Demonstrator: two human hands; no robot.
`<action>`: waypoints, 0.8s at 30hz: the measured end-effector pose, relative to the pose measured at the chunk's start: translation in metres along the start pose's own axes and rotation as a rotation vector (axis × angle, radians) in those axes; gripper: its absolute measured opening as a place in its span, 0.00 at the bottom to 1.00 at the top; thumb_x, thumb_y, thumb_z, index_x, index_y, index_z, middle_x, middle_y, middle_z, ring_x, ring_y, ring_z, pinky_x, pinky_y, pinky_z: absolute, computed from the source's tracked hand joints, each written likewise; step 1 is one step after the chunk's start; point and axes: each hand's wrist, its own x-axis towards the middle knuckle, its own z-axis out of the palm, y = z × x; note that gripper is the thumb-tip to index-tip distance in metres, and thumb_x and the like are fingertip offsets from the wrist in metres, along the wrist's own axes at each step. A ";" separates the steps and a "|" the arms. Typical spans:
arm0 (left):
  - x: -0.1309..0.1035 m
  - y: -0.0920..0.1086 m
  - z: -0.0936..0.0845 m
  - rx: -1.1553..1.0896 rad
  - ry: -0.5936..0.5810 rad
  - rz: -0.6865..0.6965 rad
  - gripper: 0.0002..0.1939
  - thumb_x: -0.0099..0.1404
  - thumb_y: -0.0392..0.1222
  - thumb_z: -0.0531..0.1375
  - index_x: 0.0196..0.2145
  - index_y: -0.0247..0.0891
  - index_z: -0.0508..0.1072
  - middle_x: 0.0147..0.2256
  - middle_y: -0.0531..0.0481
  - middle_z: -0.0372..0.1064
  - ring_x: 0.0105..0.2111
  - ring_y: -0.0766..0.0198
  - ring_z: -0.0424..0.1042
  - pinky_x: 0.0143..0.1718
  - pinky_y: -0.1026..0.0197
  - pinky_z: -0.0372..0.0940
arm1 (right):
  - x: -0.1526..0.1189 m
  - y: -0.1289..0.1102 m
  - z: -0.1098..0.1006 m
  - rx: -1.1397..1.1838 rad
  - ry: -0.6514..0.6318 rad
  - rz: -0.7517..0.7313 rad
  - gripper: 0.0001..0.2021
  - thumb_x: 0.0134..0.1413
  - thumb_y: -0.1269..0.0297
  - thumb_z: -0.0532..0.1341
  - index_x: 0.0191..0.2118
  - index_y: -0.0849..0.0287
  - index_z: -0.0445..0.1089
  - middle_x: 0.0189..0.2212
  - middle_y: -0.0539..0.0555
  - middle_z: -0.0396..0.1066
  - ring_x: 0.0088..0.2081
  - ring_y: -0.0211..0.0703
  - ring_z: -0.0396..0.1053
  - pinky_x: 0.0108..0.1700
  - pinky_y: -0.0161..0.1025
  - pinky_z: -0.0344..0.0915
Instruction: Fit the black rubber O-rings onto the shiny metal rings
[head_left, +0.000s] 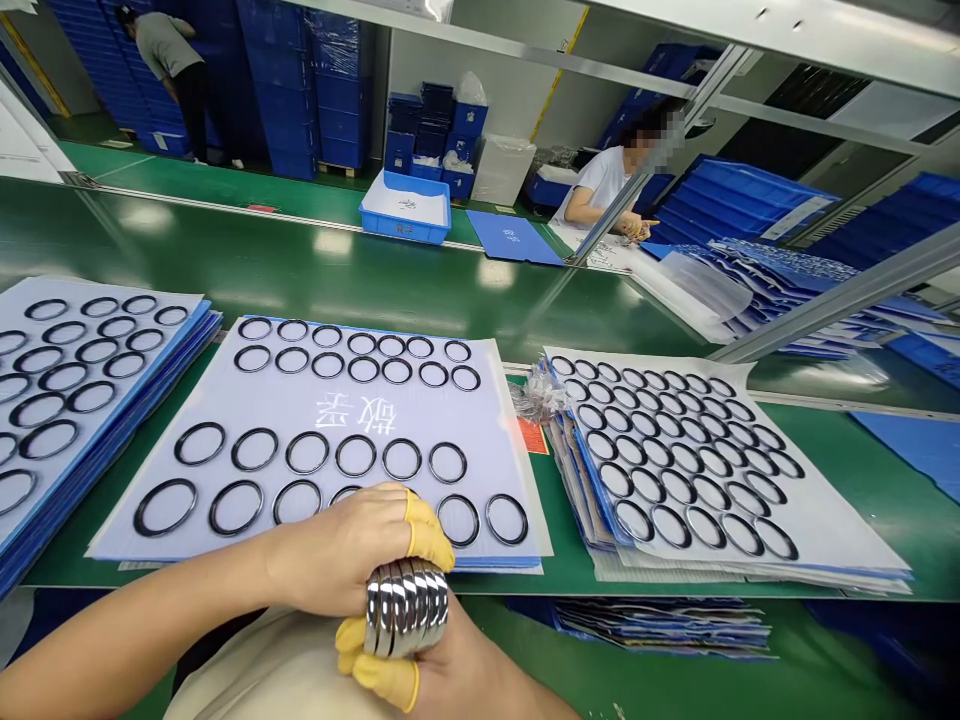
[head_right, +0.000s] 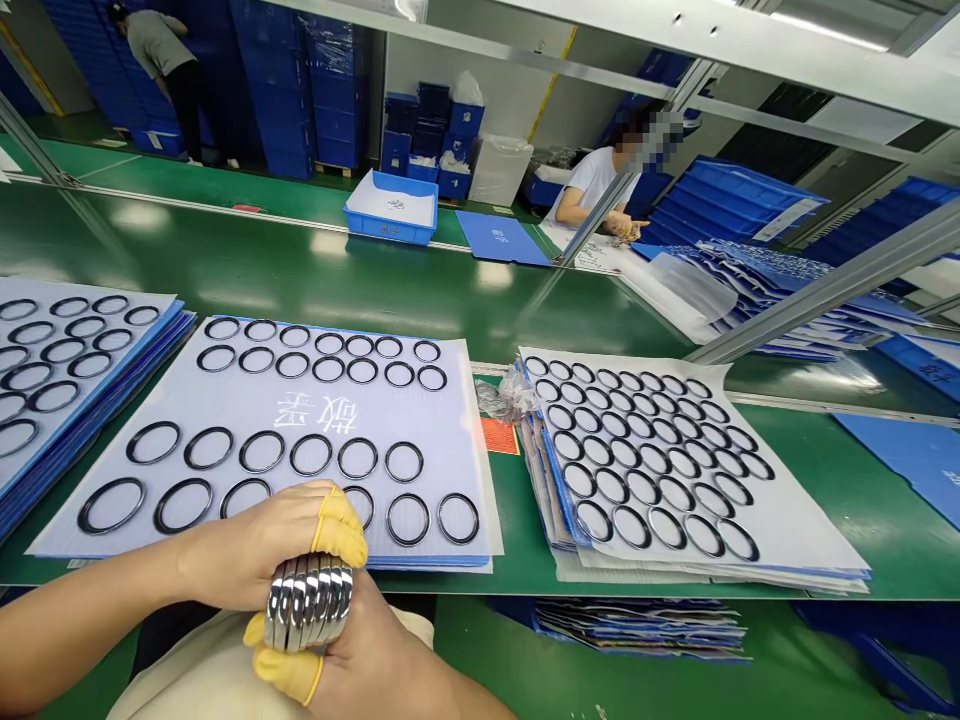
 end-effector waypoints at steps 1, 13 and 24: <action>0.000 -0.001 0.000 0.003 0.019 0.025 0.06 0.65 0.34 0.54 0.40 0.39 0.68 0.36 0.46 0.74 0.36 0.59 0.70 0.41 0.58 0.62 | 0.000 0.001 0.001 0.002 0.005 -0.013 0.07 0.51 0.64 0.60 0.33 0.59 0.75 0.28 0.53 0.72 0.32 0.42 0.69 0.37 0.38 0.69; -0.019 -0.003 -0.004 -0.042 0.000 -0.241 0.22 0.62 0.29 0.56 0.53 0.44 0.65 0.49 0.47 0.68 0.49 0.59 0.67 0.52 0.59 0.62 | -0.002 -0.002 -0.005 -0.154 0.114 -0.147 0.13 0.58 0.54 0.59 0.41 0.56 0.75 0.37 0.54 0.77 0.40 0.44 0.74 0.49 0.39 0.70; -0.053 -0.001 -0.003 -0.782 -0.037 -0.623 0.18 0.67 0.54 0.54 0.42 0.36 0.72 0.23 0.53 0.65 0.17 0.72 0.59 0.19 0.70 0.58 | -0.002 0.005 -0.009 -0.486 0.167 -0.183 0.10 0.60 0.67 0.53 0.41 0.56 0.72 0.35 0.54 0.76 0.39 0.43 0.73 0.48 0.39 0.69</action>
